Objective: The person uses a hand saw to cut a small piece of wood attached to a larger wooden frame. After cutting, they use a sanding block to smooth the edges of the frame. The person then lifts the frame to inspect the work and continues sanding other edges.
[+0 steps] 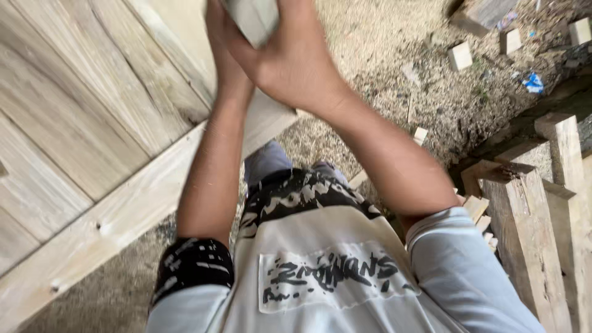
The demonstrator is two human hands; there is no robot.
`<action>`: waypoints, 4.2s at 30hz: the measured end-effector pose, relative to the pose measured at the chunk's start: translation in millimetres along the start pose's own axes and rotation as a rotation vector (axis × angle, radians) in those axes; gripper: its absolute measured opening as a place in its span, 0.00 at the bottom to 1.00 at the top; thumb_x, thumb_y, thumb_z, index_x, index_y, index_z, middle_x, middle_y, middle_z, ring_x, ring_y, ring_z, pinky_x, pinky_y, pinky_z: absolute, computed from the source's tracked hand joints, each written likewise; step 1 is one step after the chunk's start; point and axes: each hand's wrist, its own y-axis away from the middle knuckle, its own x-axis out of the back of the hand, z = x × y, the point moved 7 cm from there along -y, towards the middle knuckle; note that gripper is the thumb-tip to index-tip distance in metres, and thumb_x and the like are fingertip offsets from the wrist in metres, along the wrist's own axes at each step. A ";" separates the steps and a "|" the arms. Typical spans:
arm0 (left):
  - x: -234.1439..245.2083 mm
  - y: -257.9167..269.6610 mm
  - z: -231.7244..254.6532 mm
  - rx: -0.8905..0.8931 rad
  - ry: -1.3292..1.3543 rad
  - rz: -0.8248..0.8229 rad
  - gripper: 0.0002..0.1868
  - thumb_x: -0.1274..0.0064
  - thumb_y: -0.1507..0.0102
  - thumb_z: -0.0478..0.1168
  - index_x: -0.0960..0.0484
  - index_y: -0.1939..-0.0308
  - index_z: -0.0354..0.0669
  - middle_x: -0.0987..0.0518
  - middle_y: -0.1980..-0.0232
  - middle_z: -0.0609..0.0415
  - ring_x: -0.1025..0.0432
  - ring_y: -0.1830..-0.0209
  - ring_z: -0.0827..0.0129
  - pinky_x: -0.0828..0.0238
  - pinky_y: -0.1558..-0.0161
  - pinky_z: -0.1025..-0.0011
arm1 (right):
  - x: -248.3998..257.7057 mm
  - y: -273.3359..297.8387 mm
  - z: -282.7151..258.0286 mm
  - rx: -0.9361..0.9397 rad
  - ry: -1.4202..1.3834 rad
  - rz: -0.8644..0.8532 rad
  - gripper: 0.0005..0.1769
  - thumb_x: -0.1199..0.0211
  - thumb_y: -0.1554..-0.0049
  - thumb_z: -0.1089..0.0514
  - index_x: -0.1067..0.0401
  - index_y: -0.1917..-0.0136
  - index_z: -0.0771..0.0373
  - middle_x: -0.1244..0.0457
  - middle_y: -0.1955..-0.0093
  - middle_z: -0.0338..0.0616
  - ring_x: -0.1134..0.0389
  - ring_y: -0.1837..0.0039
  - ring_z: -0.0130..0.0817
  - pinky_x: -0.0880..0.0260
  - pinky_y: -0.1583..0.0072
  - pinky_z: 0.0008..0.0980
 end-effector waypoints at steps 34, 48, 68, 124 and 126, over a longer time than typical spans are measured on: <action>-120.1 202.2 -20.2 -0.110 -1.444 -1.270 0.10 0.43 0.43 0.42 0.13 0.59 0.48 0.17 0.56 0.51 0.26 0.43 0.59 0.64 0.18 0.42 | 257.8 342.9 -146.8 -0.194 -0.108 0.626 0.43 0.27 0.45 0.35 0.31 0.33 0.71 0.35 0.55 0.44 0.31 0.58 0.29 0.24 0.47 0.32; 15.3 489.2 -113.7 0.772 -0.725 -0.444 0.17 0.51 0.37 0.51 0.13 0.54 0.46 0.17 0.51 0.46 0.23 0.53 0.54 0.27 0.49 0.58 | 211.9 406.5 -146.2 -0.273 -0.200 0.302 0.52 0.47 0.39 0.21 0.31 0.31 0.74 0.39 0.63 0.40 0.43 0.69 0.22 0.44 0.62 0.22; 160.3 776.1 -31.3 0.804 -1.227 -0.274 0.10 0.54 0.34 0.36 0.17 0.63 0.36 0.18 0.57 0.39 0.22 0.54 0.50 0.25 0.49 0.54 | -126.1 334.8 -188.7 -0.520 0.444 -1.094 0.41 0.51 0.39 0.33 0.46 0.20 0.53 0.34 0.35 0.57 0.24 0.49 0.50 0.28 0.37 0.47; 90.0 257.9 -49.0 -0.509 -1.615 -0.379 0.40 0.46 0.29 0.38 0.50 0.18 0.30 0.44 0.19 0.32 0.46 0.16 0.44 0.49 0.15 0.58 | -174.2 561.7 129.8 -0.255 -0.306 0.458 0.51 0.38 0.58 0.75 0.49 0.22 0.73 0.30 0.45 0.54 0.27 0.40 0.49 0.33 0.30 0.53; 92.9 257.7 -50.3 -0.513 -1.623 -0.376 0.40 0.47 0.29 0.37 0.50 0.18 0.30 0.44 0.19 0.33 0.46 0.15 0.45 0.50 0.14 0.58 | -180.0 566.2 131.9 -0.262 -0.323 0.460 0.51 0.38 0.58 0.75 0.49 0.22 0.73 0.30 0.44 0.55 0.27 0.40 0.49 0.33 0.30 0.53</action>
